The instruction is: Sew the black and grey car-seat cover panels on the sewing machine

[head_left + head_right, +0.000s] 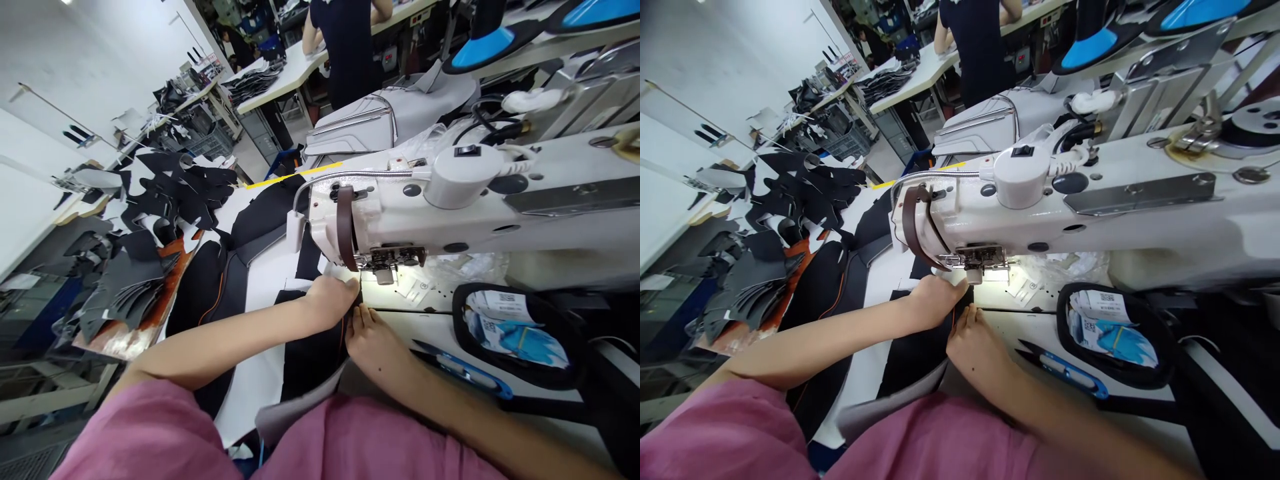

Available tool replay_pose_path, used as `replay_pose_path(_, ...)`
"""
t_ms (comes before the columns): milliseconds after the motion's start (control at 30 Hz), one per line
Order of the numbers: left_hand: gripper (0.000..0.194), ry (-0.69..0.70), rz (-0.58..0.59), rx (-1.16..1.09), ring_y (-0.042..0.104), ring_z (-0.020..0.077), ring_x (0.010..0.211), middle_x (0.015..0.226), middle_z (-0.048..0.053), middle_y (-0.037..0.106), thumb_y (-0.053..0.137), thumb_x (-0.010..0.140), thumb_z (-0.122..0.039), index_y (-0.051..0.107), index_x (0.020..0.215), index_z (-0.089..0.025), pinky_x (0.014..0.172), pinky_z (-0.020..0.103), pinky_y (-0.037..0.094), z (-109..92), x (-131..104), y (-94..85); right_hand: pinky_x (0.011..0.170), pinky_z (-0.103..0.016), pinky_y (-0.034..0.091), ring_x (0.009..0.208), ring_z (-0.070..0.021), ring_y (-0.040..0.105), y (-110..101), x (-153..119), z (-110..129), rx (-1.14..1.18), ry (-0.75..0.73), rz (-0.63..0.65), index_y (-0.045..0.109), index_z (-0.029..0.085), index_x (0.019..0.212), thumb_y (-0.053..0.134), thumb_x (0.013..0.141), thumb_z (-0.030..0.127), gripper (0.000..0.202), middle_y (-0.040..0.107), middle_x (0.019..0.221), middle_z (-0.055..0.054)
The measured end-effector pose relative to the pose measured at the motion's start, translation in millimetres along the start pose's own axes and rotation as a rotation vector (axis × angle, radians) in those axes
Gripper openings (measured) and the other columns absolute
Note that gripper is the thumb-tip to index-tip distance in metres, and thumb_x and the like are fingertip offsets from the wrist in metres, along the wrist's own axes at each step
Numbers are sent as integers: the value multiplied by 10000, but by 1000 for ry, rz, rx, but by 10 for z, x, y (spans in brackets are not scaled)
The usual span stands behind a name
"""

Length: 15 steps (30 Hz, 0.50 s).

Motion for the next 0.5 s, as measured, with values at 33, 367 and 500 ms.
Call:
replay_pose_path(33,472,5,6,4,681,296,875,864,174,680,547,818,-93,423,1270,-39,671,340,522,0,-3,1,798,-391,540,906,-313,671,-4,5,-7,3,-1,4,695,-40,920,552,734,10,240,664,958,-307)
replay_pose_path(367,400,89,-30,-91,671,321,873,906,165,685,507,810,-189,483,1183,-47,675,399,526,-43,28,-31,910,-417,499,1078,-327,605,37,32,-169,-6,42,-97,631,-41,1095,555,784,77,341,591,1138,-339)
replay_pose_path(500,407,84,-40,-69,670,321,869,893,165,685,539,777,-180,500,1165,-64,678,401,529,28,69,-52,896,-404,508,1059,-316,616,67,-5,-128,-13,24,-97,632,-26,1089,535,788,59,328,622,1096,-312)
Point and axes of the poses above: each hand's wrist, its own x-axis towards the middle knuckle, its own y-axis out of the palm, z = x × y, the point moved 7 cm from there along x, towards the middle knuckle
